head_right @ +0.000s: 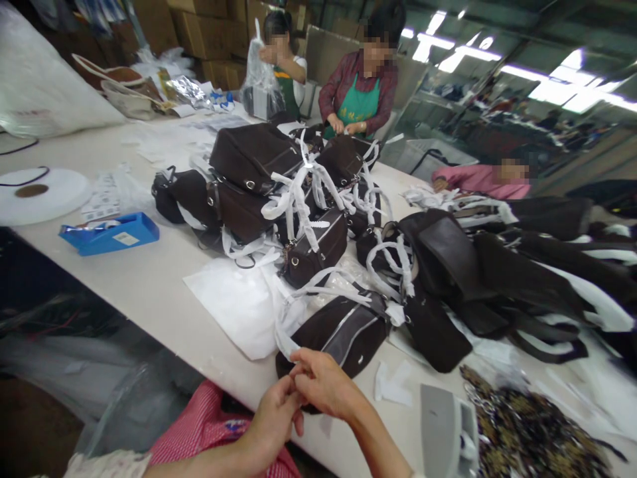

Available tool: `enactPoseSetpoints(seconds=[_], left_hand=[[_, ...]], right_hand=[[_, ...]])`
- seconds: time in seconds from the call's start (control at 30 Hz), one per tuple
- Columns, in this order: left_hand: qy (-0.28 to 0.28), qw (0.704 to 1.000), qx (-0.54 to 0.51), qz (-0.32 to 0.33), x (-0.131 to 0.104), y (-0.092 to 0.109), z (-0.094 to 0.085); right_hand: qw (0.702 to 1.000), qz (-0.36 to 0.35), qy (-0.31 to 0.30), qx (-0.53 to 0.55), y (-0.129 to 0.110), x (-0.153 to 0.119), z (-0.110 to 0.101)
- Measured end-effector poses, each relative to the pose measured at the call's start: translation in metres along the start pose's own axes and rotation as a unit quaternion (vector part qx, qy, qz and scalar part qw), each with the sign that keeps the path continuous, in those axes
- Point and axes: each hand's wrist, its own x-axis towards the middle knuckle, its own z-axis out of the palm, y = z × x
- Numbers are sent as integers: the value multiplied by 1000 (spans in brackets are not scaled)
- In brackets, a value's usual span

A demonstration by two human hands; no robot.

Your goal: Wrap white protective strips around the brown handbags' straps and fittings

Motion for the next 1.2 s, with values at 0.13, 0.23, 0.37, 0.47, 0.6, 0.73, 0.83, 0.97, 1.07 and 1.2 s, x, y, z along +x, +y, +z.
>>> enactPoseSetpoints(seconds=[0.13,0.23,0.37,0.47,0.6,0.73,0.83,0.97,1.07,1.2], left_hand=[[15,999,30,-19,-1,1,-1],[6,999,37,-9,-2,3,-1],[-12,999,30,5,-2,8,-2],[-17,999,25,-36,-1,9,-4],[-16,994,21,-103,0,10,-9],[-9,993,21,-119,-1,19,-11],[-12,986,2,-164,-1,28,-11],[-53,975,-29,-215,-1,33,-15],[-70,976,-5,-208,0,31,-18],[-49,985,70,-149,2,29,-19]], right_hand=[[998,-22,29,-49,1,-2,3],[993,-49,40,-98,-1,-3,5],[993,-46,43,-99,-2,-2,4],[990,-53,66,-114,-2,-3,2],[958,-96,147,-228,0,-20,8],[909,-153,210,-326,19,-44,31],[883,-189,268,-335,41,-55,51],[854,-205,333,-343,66,-57,72],[828,-232,362,-361,79,-52,83],[808,-253,402,-349,92,-45,94]])
